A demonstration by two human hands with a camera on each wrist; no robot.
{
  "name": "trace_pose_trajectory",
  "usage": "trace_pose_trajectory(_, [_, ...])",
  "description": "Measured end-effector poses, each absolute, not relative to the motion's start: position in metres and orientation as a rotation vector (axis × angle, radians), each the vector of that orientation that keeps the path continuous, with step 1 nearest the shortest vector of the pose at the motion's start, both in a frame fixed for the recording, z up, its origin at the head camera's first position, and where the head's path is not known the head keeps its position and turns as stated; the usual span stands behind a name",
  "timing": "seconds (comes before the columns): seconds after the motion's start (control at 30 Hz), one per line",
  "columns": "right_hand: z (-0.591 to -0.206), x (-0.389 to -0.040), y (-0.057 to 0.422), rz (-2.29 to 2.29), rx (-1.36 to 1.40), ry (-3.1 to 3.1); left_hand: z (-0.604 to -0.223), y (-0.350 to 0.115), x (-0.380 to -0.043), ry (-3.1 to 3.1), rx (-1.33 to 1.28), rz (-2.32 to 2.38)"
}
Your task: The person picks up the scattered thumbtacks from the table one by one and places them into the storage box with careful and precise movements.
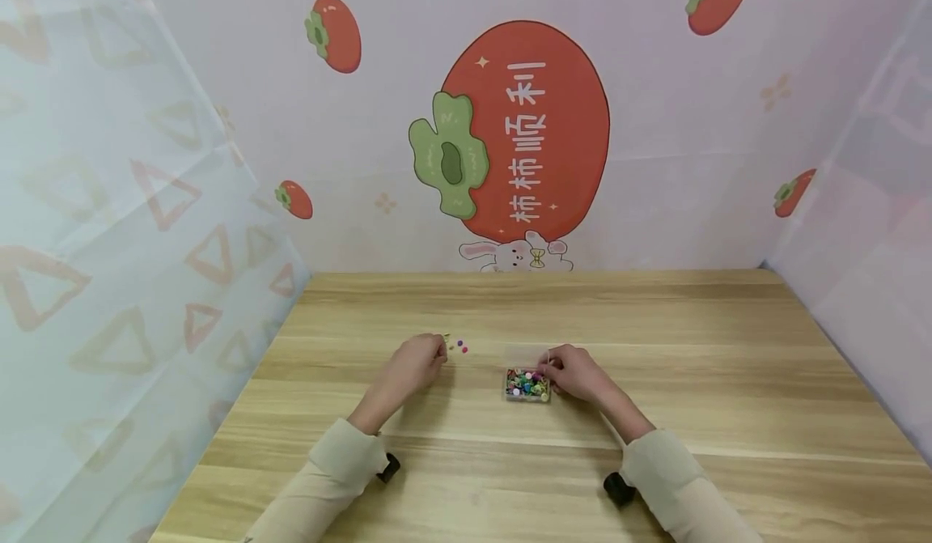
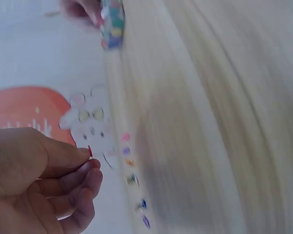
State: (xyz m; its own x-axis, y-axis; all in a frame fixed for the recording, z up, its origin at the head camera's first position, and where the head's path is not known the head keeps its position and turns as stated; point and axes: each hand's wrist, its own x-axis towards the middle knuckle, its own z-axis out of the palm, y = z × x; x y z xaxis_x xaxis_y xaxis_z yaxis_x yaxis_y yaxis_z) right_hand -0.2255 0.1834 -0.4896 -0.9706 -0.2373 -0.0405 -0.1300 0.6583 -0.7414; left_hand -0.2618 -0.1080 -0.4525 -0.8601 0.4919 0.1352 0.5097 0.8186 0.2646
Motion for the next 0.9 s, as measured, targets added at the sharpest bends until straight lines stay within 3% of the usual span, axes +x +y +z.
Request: trace_pose_trajectory(0.9, [-0.49, -0.226, 0.184, -1.24, -0.348, 2.73, -0.458, 0.0, -0.226, -2.77, -1.283, -0.388])
